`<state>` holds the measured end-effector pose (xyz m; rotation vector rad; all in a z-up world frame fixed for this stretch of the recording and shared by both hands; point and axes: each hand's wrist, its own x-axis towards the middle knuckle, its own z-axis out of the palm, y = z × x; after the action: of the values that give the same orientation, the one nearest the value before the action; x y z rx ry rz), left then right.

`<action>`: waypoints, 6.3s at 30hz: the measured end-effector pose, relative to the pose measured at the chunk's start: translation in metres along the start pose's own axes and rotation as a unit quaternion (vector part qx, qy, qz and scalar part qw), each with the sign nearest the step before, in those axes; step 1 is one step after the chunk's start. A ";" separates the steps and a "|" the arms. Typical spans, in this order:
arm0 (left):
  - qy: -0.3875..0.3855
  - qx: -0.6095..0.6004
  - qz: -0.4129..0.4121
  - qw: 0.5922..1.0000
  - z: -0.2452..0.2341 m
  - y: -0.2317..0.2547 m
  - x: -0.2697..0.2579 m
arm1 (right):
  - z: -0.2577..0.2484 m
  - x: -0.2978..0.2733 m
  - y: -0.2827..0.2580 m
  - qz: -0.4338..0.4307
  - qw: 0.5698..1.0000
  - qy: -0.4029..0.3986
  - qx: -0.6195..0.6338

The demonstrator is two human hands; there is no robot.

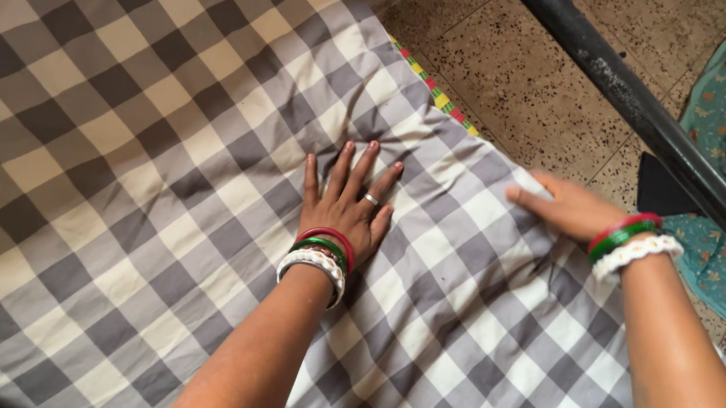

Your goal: The person spreads a checkered bedsheet over a mattress and smooths out wrinkles by hand before tucking the edges under the mattress along the sides and corners.

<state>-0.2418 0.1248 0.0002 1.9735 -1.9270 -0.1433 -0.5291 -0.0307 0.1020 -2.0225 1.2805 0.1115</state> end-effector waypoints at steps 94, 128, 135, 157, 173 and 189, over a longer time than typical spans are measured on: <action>0.124 0.052 -0.229 0.964 -0.053 -0.175 0.132 | 0.115 0.113 -0.070 0.064 0.849 0.508 -0.130; -0.047 0.134 -0.186 0.972 -0.101 -0.251 -0.057 | 0.071 0.115 -0.054 0.119 0.899 0.341 -0.248; -0.034 0.093 -0.198 0.975 -0.114 -0.243 -0.075 | 0.088 0.108 -0.109 0.002 0.823 0.476 -0.312; 0.107 0.139 -0.341 0.923 -0.187 -0.372 -0.146 | 0.143 0.330 -0.316 -0.227 0.888 0.254 -0.310; 0.094 0.148 -0.350 0.920 -0.185 -0.373 -0.146 | 0.186 0.309 -0.383 -0.459 0.855 0.191 -0.148; 0.109 0.087 -0.353 0.925 -0.188 -0.376 -0.151 | 0.407 0.146 -0.458 -0.399 0.878 0.165 -0.207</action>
<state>0.1660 0.3053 0.0194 2.5938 -1.0514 0.0617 0.0367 0.2197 -0.0162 -2.8849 0.5192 -0.3979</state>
